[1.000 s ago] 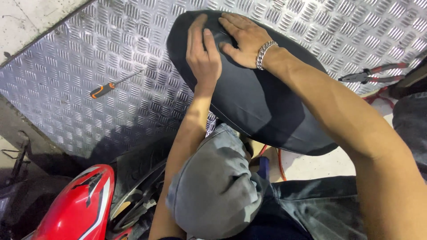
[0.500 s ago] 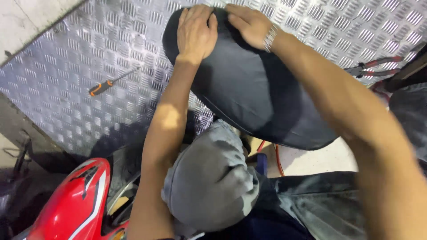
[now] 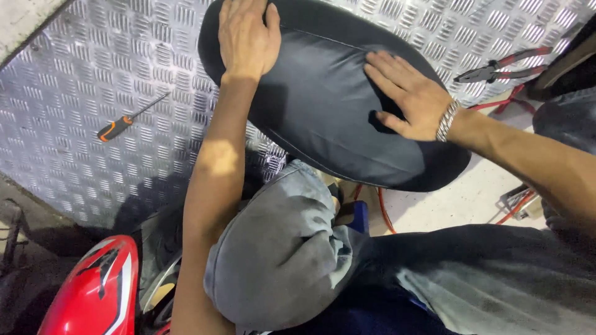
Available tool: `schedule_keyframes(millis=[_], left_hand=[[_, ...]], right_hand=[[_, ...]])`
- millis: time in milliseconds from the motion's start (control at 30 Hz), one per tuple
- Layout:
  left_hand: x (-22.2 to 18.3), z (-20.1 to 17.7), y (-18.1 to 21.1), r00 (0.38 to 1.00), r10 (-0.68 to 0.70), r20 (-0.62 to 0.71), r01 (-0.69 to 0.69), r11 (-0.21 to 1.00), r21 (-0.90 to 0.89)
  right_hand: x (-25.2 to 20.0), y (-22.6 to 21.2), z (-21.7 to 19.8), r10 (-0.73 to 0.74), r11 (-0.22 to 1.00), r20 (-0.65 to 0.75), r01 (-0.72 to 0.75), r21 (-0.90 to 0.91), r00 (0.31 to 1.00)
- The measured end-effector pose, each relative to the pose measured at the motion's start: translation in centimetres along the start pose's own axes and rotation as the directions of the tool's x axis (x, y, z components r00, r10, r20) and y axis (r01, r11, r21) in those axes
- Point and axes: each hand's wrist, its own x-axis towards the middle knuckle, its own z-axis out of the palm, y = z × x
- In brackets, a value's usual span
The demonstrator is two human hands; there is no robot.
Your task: Stretching a vinyl cover over a motorcycle seat and securing it with a pneumatic stapler
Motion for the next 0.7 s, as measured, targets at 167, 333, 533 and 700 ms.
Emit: schedule_keyframes(millis=[167,333,533,700], left_hand=[[-0.2,0.8,-0.5,0.999,-0.042,0.008,0.042,0.999,0.007],[-0.1,0.5,-0.1,0.998,-0.057,0.024,0.057,0.998,0.005],[-0.4,0.5,0.0,0.999,-0.046,0.007,0.046,0.999,-0.001],[-0.6,-0.4,0.9,0.998,-0.062,0.004,0.062,0.997,-0.051]], right_hand=[[1.5,1.3,-0.6,-0.045,0.996,0.087,0.037,0.084,0.995],[5.5,1.6,-0.1,-0.095,0.989,0.04,0.089,0.117,0.995],[10.0,1.5,0.1,-0.078,0.983,0.058,0.067,0.172,0.995],[13.1,1.9,1.2,-0.058,0.983,0.04,0.05,0.179,0.998]])
